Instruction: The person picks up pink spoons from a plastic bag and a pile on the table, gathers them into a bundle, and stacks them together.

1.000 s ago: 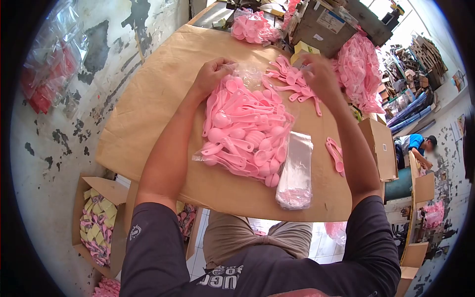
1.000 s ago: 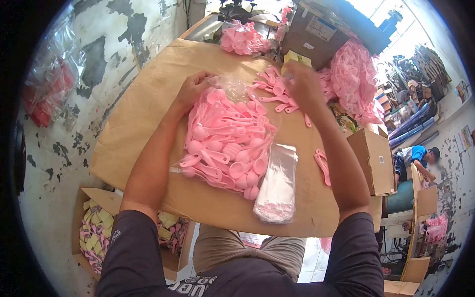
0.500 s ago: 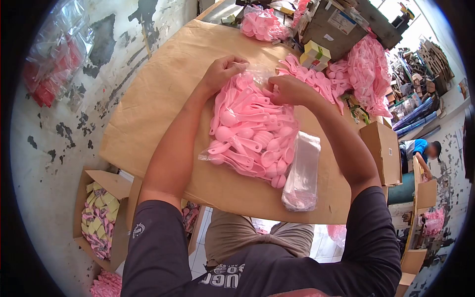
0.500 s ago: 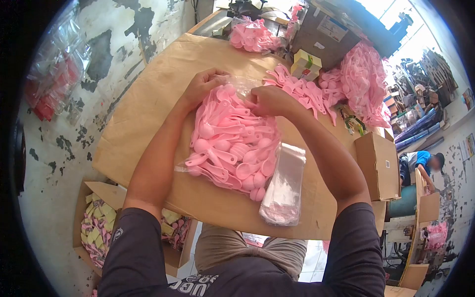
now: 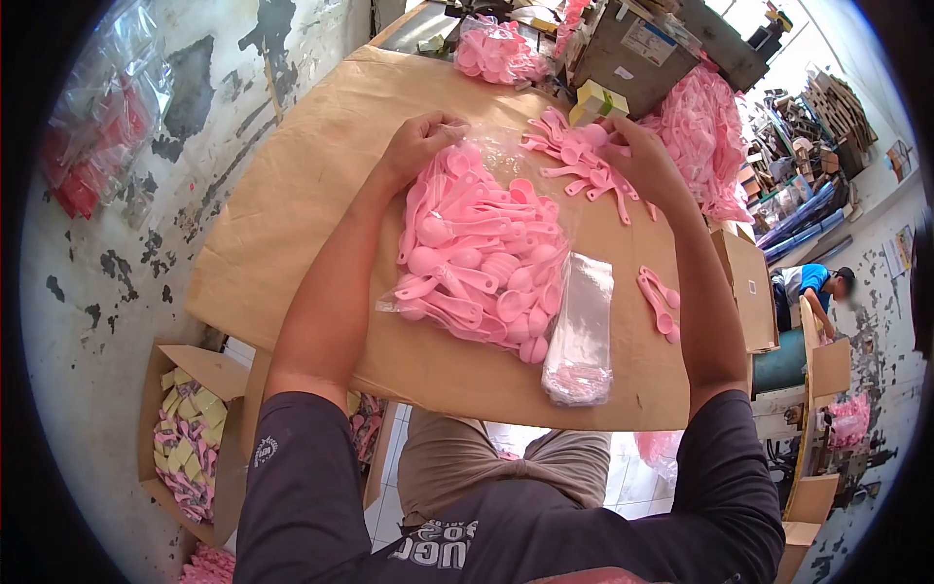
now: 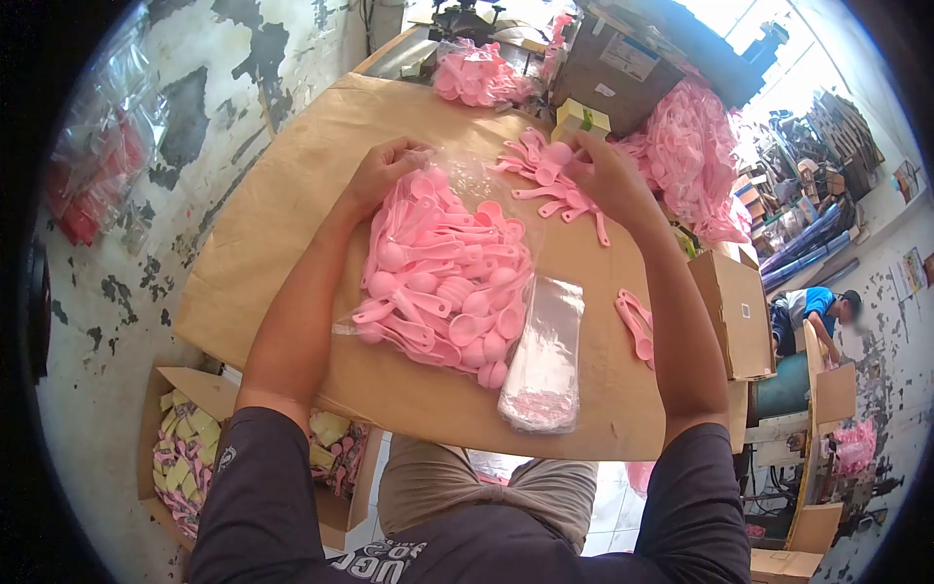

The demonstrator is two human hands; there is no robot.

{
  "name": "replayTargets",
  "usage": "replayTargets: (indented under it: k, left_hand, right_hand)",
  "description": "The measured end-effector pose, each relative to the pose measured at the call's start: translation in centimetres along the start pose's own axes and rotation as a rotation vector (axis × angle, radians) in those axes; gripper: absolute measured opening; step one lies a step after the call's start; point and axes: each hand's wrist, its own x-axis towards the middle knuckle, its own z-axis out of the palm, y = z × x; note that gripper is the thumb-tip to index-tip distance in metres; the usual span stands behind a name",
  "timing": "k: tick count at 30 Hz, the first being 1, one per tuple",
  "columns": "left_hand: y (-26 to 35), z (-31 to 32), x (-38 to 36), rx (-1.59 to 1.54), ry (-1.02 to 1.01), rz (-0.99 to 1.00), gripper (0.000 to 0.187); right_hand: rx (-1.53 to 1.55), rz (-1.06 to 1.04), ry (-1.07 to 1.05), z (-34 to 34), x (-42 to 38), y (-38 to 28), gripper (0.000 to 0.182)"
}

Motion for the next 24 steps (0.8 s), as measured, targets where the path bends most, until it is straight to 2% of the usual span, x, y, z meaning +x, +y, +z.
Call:
replayTargets:
  k: [1, 2, 4, 5, 6, 8, 9, 11, 14, 15, 17, 21, 23, 24]
  left_hand:
    - [0.2, 0.1, 0.0, 0.02, -0.014, -0.014, 0.036]
    - [0.1, 0.1, 0.1, 0.018, -0.017, -0.011, 0.036]
    - [-0.3, 0.0, 0.2, 0.02, -0.019, 0.006, 0.035]
    - [-0.1, 0.0, 0.2, 0.022, -0.018, 0.005, 0.035]
    - [0.2, 0.1, 0.0, 0.026, -0.014, 0.005, 0.035]
    - [0.2, 0.2, 0.0, 0.031, -0.015, -0.002, 0.035]
    - [-0.1, 0.1, 0.1, 0.013, -0.018, 0.009, 0.034]
    - [-0.5, 0.0, 0.0, -0.004, -0.017, 0.015, 0.034]
    - [-0.2, 0.0, 0.0, 0.038, 0.013, 0.002, 0.034]
    - [-0.1, 0.0, 0.0, 0.039, 0.01, 0.005, 0.034]
    - [-0.1, 0.0, 0.0, 0.037, 0.003, 0.006, 0.035]
    - [-0.2, 0.1, 0.1, 0.038, 0.006, 0.022, 0.033]
    - [0.2, 0.1, -0.1, 0.059, 0.011, 0.013, 0.032]
    - [0.3, 0.0, -0.1, 0.051, -0.005, 0.007, 0.032]
  right_hand:
    - [-0.178, -0.047, 0.045, 0.1, -0.2, 1.2, 0.034]
    - [-0.182, -0.045, 0.047, 0.4, -0.5, 1.2, 0.034]
    - [-0.527, -0.213, 0.234, 1.7, -1.2, 0.0, 0.041]
    - [-0.161, -0.086, 0.084, 2.4, -1.0, -0.9, 0.043]
    - [-0.158, -0.084, 0.084, 3.0, -0.5, -2.0, 0.043]
    - [0.159, 0.105, -0.366, 4.4, 0.6, -3.9, 0.049]
    - [0.163, 0.109, -0.366, 5.5, 0.7, -4.6, 0.049]
    - [-0.101, -0.004, -0.397, 7.4, 0.9, -5.5, 0.051]
    - [-0.134, -0.135, -0.452, 10.1, 2.7, -3.3, 0.053]
    - [-0.132, -0.138, -0.452, 10.0, 2.8, -3.4, 0.053]
    - [0.065, 0.046, -0.573, 9.1, 2.6, -4.1, 0.044]
    - [0.034, -0.029, -0.42, 8.3, 1.4, -3.4, 0.03]
    - [0.193, -0.016, -0.187, 6.5, 0.7, -3.0, 0.021]
    - [0.192, -0.01, -0.186, 5.6, 0.4, -2.7, 0.021]
